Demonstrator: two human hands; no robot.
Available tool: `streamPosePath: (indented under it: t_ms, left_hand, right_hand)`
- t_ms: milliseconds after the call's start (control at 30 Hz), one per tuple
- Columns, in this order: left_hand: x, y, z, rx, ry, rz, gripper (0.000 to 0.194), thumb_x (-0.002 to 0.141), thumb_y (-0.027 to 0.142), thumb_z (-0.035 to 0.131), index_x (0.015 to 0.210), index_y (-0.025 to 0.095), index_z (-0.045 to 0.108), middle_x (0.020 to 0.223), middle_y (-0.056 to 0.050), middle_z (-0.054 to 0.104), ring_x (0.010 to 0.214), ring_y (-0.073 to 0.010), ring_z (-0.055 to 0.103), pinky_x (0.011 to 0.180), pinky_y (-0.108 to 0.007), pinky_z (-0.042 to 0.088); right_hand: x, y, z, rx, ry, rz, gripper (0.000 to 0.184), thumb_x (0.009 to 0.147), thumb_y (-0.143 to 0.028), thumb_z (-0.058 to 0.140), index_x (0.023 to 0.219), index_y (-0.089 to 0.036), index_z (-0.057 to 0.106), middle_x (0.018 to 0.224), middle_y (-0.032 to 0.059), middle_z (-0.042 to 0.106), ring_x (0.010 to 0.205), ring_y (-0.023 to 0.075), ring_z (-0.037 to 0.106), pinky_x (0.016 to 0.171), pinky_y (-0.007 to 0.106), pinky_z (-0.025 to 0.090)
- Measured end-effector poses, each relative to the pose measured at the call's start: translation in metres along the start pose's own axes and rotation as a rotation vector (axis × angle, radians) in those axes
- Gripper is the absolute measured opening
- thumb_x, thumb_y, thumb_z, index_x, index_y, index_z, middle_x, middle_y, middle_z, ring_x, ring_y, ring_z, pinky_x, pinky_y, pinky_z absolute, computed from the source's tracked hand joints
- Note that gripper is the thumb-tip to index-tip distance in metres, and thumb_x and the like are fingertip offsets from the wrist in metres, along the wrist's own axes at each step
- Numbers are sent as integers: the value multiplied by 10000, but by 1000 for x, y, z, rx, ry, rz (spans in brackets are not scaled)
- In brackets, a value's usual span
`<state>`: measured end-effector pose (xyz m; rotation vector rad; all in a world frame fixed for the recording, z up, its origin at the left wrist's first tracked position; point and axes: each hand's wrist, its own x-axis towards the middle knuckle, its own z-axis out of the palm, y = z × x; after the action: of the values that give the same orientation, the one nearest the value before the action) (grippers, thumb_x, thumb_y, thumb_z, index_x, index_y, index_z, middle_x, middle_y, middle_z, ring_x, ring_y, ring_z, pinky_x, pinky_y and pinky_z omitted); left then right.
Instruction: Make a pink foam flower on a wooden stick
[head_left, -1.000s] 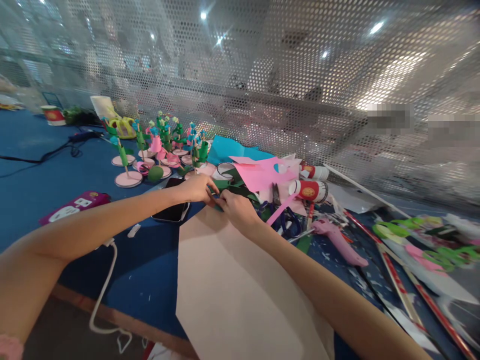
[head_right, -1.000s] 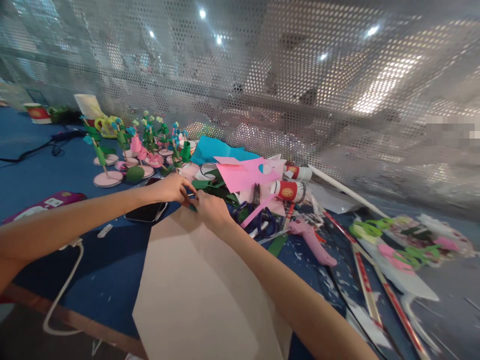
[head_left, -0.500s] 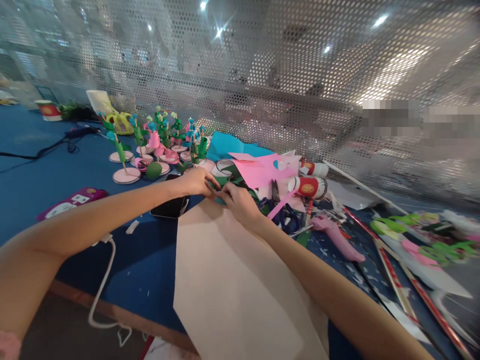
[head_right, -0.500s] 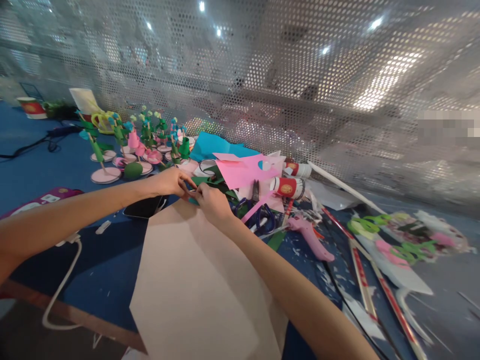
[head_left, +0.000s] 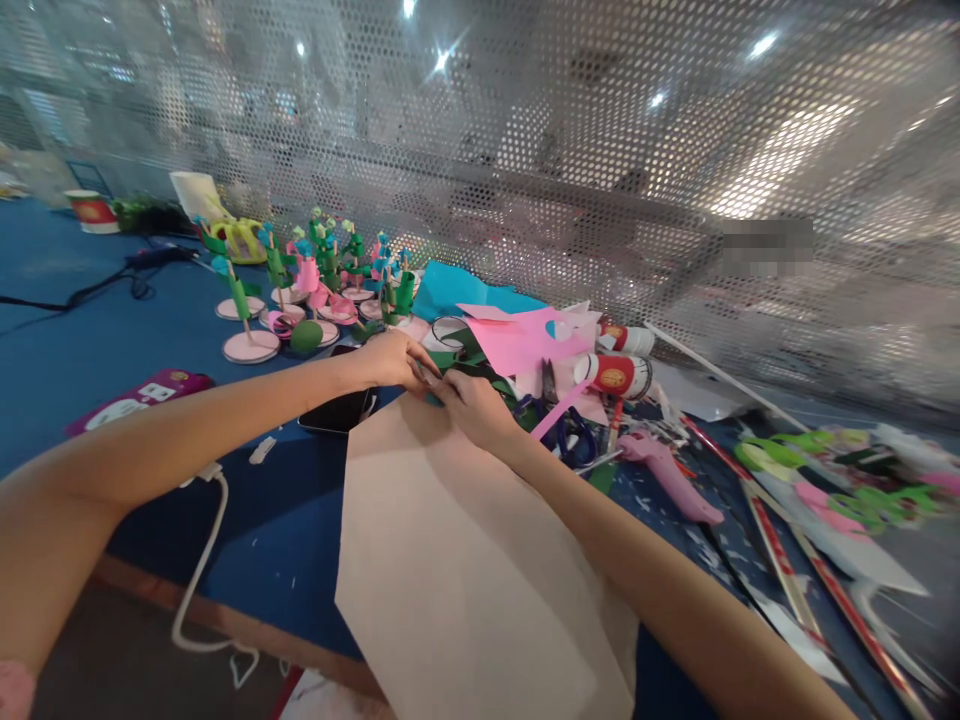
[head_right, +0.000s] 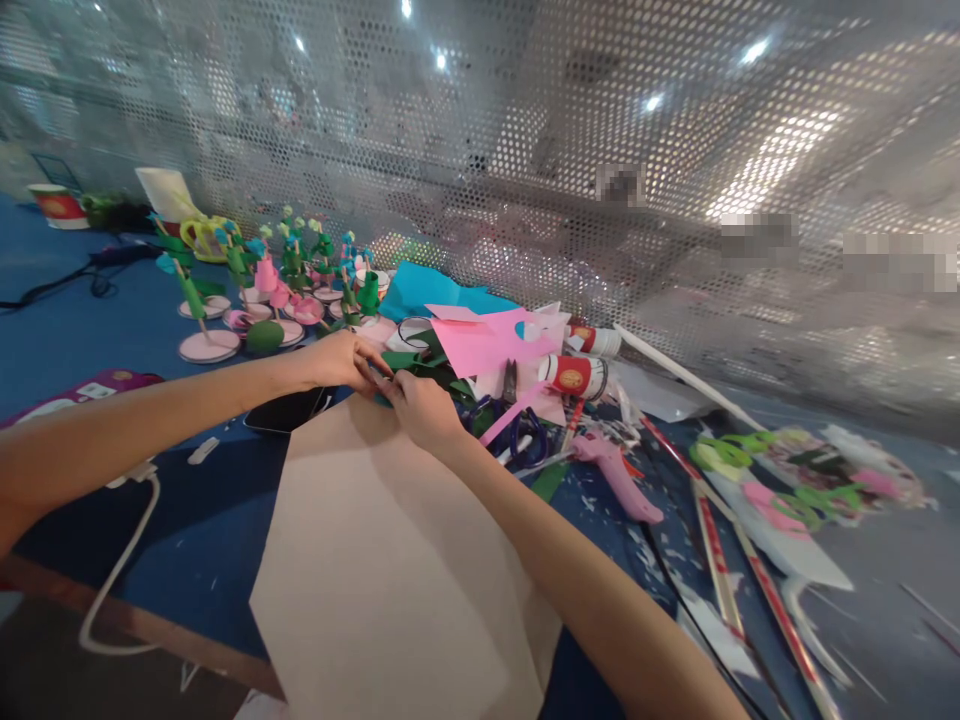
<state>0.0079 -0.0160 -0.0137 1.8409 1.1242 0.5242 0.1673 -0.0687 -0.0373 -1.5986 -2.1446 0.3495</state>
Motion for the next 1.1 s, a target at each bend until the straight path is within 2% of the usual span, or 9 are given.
streamPosePath:
  t_ms: [133,367,567,900,1100]
  left_hand:
    - [-1,0,1,33,2,21,394,466,50,738,854,116,731,641,-41,716,708,-200,684,629,-235,525]
    - [1,0,-1,33,-49,2,349,492,81,747,839,113,728,688,-55,722,664,-182,674,613,-247,534]
    - [2,-1,0,40,-18,7,322,463,46,738,778,112,732,580,-24,688,604,-160,649,585,-221,516]
    - [-1,2,1,148,31,-42,339,491,18,712,819,106,721,644,-44,709,672,-185,670,636,-243,530]
    - [1,-1,-1,109,7,9,335,488,76,735,819,119,730,588,-24,686,622,-169,648,598,-229,510]
  right_hand:
    - [0,2,1,22,8,-38,336,917,-339,390,645,-184,511,592,24,538,533,125,434,507,233,236]
    - [1,6,4,103,66,-48,236,835,-237,472,605,-189,488,569,6,505,524,116,394,508,235,237]
    - [4,8,8,174,66,-74,276,835,-299,468,581,-191,460,549,-6,485,513,106,398,496,230,250]
    - [4,7,10,280,80,-92,256,805,-321,483,586,-195,442,543,-13,487,513,100,389,489,229,265]
    - [4,7,7,337,93,-96,320,792,-427,498,578,-195,443,520,-28,434,507,97,350,485,237,253]
